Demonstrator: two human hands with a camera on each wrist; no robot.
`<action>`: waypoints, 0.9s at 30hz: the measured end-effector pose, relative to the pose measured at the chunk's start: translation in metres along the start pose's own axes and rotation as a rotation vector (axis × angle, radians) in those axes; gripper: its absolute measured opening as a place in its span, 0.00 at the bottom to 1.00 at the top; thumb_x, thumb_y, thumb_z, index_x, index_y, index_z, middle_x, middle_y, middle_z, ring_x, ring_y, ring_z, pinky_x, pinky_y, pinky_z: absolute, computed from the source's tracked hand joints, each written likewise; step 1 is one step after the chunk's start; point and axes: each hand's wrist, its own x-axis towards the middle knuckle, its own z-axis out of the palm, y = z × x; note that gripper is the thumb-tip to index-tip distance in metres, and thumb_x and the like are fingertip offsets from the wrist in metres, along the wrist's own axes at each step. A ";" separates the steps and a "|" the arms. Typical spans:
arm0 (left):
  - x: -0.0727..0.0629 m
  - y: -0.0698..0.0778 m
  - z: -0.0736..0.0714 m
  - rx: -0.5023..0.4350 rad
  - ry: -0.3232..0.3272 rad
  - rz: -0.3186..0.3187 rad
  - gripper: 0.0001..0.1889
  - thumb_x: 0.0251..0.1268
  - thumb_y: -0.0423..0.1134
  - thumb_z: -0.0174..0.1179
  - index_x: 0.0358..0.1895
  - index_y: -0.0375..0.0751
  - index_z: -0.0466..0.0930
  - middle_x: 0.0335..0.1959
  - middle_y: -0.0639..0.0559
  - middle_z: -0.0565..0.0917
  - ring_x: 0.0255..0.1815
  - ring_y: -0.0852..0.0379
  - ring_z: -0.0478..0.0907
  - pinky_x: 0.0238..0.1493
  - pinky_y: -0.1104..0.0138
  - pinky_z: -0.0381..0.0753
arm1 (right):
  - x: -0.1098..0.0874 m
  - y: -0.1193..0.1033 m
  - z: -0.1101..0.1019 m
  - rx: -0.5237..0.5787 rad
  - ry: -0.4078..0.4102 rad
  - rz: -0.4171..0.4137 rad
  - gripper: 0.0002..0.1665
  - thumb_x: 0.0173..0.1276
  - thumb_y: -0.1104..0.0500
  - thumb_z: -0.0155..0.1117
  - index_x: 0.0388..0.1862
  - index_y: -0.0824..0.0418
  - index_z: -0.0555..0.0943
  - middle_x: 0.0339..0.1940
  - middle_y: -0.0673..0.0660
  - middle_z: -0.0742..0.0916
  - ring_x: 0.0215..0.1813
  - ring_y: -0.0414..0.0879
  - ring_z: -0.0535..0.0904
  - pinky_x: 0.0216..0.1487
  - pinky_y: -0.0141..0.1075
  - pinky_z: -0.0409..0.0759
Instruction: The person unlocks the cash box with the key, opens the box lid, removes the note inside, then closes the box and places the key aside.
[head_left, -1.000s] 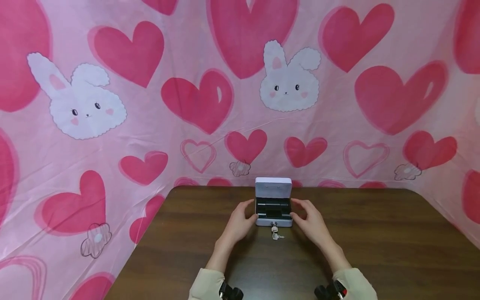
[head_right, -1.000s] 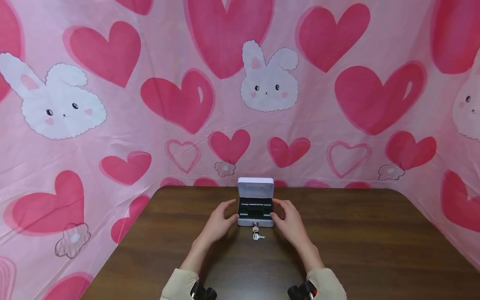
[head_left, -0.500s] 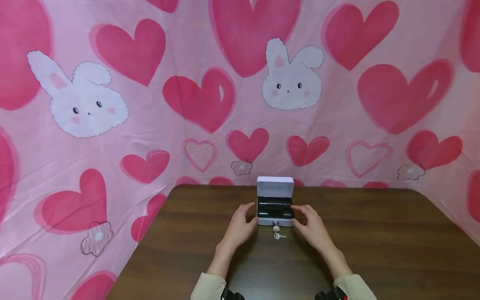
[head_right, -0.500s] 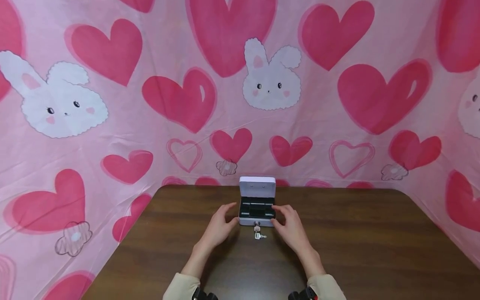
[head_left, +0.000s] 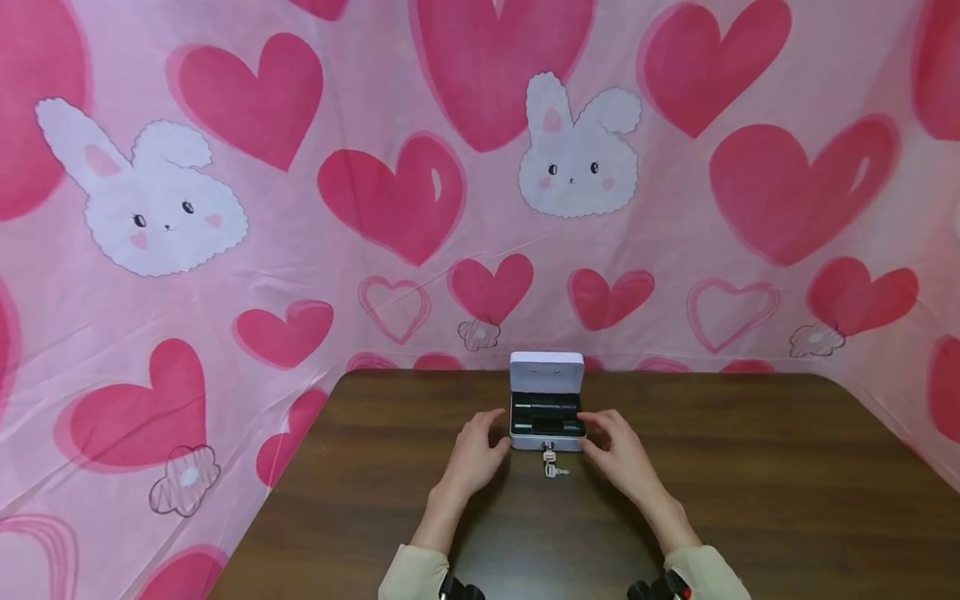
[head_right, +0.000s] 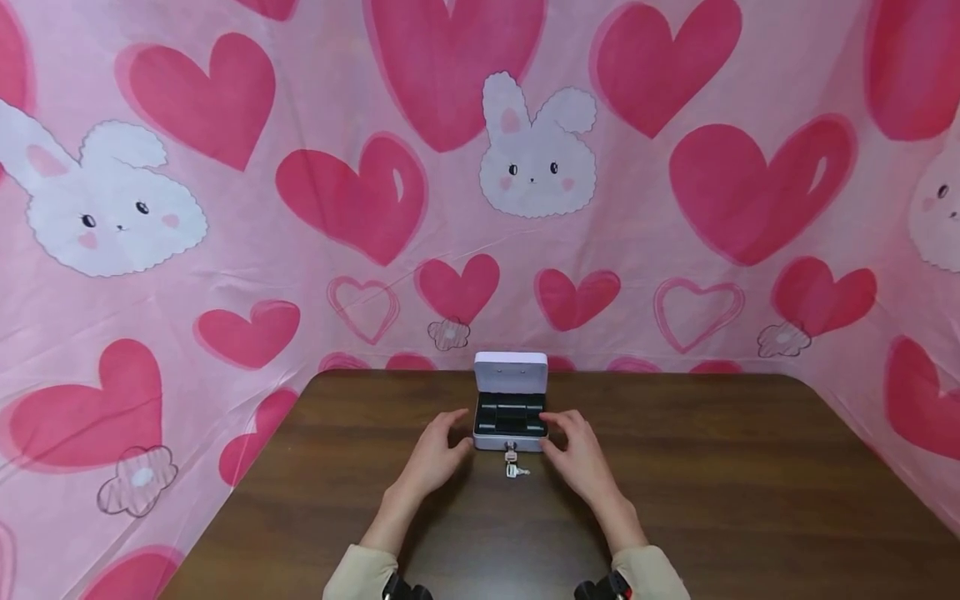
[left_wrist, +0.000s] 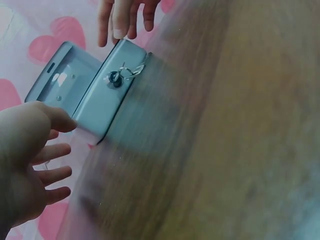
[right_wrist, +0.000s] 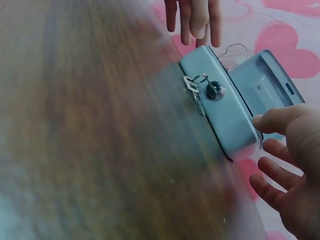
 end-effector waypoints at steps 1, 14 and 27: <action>0.000 0.000 0.000 0.002 0.000 0.000 0.26 0.68 0.41 0.61 0.68 0.43 0.73 0.64 0.44 0.77 0.65 0.43 0.73 0.67 0.45 0.70 | 0.000 0.000 0.000 0.000 -0.002 0.003 0.23 0.62 0.64 0.71 0.57 0.60 0.82 0.48 0.58 0.82 0.46 0.49 0.81 0.44 0.34 0.80; 0.000 0.008 0.008 0.094 0.009 0.018 0.25 0.67 0.42 0.62 0.67 0.41 0.74 0.61 0.45 0.80 0.61 0.45 0.75 0.67 0.46 0.70 | 0.000 -0.001 0.003 -0.003 -0.011 0.000 0.21 0.61 0.65 0.72 0.54 0.60 0.84 0.47 0.59 0.81 0.44 0.50 0.83 0.44 0.37 0.82; 0.002 0.006 0.011 0.128 0.014 0.006 0.25 0.68 0.43 0.62 0.66 0.41 0.75 0.63 0.45 0.81 0.64 0.44 0.74 0.71 0.40 0.61 | 0.003 -0.005 0.003 -0.006 -0.039 0.029 0.18 0.63 0.64 0.71 0.52 0.59 0.85 0.46 0.59 0.81 0.45 0.49 0.79 0.47 0.41 0.81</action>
